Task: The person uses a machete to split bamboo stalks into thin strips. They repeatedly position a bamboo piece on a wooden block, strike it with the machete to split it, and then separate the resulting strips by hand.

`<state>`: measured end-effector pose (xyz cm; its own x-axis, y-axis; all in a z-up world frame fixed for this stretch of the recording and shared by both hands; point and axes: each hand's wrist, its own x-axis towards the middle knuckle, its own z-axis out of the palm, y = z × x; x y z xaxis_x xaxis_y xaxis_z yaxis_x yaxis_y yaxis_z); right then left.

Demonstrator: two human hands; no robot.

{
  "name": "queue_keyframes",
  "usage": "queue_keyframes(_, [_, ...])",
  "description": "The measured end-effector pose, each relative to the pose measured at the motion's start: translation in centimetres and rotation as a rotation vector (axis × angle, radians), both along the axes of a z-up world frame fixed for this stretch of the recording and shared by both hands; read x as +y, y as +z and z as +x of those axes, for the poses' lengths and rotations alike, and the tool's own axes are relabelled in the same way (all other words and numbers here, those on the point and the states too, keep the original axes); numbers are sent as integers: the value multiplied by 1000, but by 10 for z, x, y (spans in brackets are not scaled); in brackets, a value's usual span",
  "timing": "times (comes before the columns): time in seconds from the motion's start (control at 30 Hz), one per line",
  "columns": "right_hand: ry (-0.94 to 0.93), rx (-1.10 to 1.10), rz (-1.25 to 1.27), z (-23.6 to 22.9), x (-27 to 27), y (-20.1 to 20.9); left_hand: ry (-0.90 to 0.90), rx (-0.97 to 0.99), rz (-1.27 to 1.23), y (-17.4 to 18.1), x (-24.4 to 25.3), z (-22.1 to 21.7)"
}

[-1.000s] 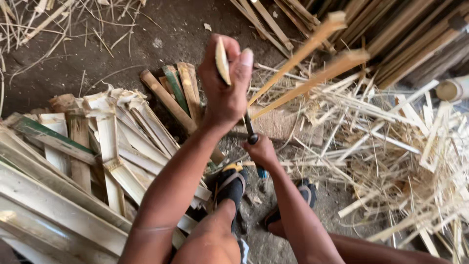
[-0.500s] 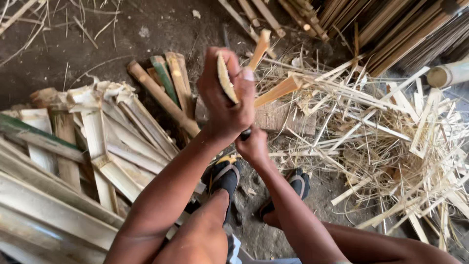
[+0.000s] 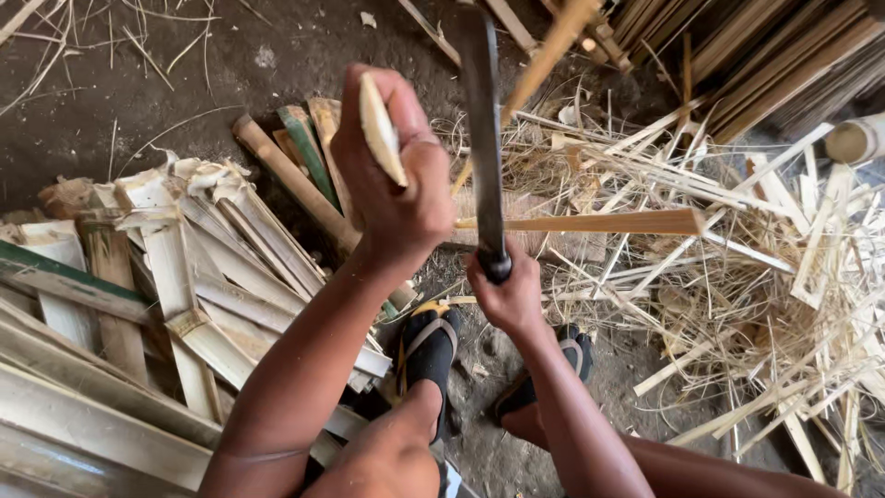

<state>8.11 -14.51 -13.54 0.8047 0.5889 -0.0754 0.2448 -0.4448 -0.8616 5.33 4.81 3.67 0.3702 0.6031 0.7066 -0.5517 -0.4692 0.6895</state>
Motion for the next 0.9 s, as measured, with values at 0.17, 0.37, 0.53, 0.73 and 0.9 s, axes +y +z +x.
queue_keyframes(0.17, [68, 317, -393, 8, 18, -51, 79, -41, 107, 7, -1, 32])
queue_keyframes(0.37, [-14, 192, -92, 10, 1, -11, 107, -15, 135, 9, 2, 34])
queue_keyframes(0.53, [11, 204, -266, 1, 7, -72, 86, -17, 86, 3, 4, 34])
queue_keyframes(0.73, [108, 159, -291, -19, -27, -104, -47, -60, -46, -3, 4, -15])
queue_keyframes(0.9, [-11, 310, -299, -50, -53, -61, 23, -12, 52, 48, -2, -75])
